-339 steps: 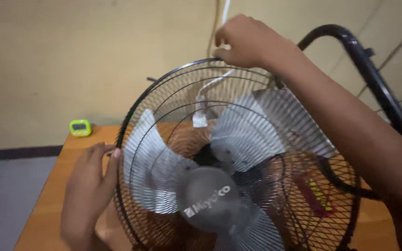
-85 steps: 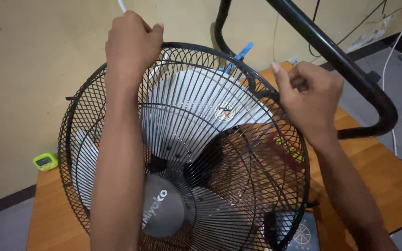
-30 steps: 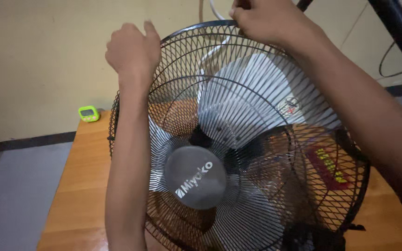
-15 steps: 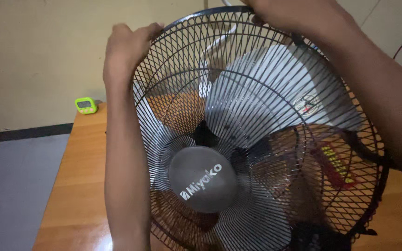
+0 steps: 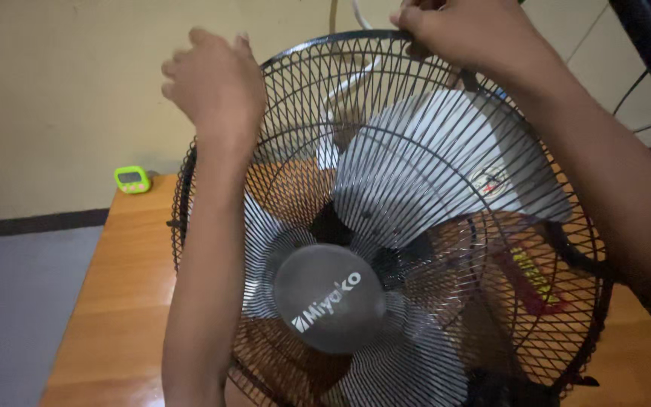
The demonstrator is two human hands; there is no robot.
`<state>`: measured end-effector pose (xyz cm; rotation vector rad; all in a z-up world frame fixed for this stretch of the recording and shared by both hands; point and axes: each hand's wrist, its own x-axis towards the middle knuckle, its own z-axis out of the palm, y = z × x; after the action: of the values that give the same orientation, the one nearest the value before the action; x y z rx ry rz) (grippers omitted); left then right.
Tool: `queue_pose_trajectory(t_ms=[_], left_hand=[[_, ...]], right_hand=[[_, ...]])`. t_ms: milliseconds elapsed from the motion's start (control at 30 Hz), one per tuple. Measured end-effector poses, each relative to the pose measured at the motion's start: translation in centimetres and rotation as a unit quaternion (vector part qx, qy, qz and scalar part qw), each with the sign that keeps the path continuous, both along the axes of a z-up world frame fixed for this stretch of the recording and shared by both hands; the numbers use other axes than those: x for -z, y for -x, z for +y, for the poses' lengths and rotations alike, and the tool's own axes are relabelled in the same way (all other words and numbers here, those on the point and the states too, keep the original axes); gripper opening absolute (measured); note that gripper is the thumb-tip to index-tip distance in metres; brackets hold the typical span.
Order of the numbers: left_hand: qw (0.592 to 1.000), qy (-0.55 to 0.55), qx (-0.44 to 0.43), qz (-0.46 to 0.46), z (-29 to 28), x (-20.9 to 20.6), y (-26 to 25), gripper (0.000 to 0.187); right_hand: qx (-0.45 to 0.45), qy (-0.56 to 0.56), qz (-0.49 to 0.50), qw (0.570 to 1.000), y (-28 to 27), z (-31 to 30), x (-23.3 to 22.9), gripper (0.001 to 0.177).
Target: The person repeatedly handles the front grille of a standing fan, using a blue plastic clip to secure the power cord to the grille. The hands adjust the cord and clip multiple times around the upper rim of the grille.
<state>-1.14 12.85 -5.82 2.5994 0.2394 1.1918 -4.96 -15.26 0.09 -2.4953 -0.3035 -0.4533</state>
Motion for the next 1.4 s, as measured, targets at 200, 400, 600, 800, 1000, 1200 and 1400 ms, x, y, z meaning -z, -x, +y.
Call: queue_pose_trajectory(t_ms=[200, 400, 600, 800, 1000, 1200, 1400], left_hand=[[0.962, 0.018, 0.274, 0.019, -8.1, -4.2, 0.2, 0.049], [0.923, -0.004, 0.355, 0.147, -10.1, -5.0, 0.7, 0.059], [0.922, -0.021, 0.354, 0.156, -9.8, -4.6, 0.6, 0.060], [0.923, -0.024, 0.354, 0.152, -9.8, -4.8, 1.1, 0.059], [0.916, 0.003, 0.353, 0.190, -9.8, -5.1, 1.5, 0.058], [0.921, -0.010, 0.344, 0.180, -9.8, -5.0, 1.4, 0.062], [0.922, -0.010, 0.345, 0.172, -9.8, -4.9, 1.2, 0.063]], right_hand=[[-0.080, -0.029, -0.073, 0.994, -1.0, -1.4, 0.1, 0.031], [-0.097, 0.046, -0.158, 0.982, -2.0, -2.3, 0.3, 0.029], [-0.087, -0.032, -0.067, 0.994, -1.0, -2.0, 0.2, 0.028], [-0.070, -0.048, -0.045, 0.995, -0.4, -1.8, -0.1, 0.030], [-0.094, -0.060, -0.044, 0.993, -0.2, -2.1, -0.1, 0.031], [-0.095, -0.089, -0.032, 0.991, 0.0, -2.0, 0.0, 0.031], [-0.105, -0.063, -0.048, 0.991, -0.1, -2.3, 0.2, 0.030]])
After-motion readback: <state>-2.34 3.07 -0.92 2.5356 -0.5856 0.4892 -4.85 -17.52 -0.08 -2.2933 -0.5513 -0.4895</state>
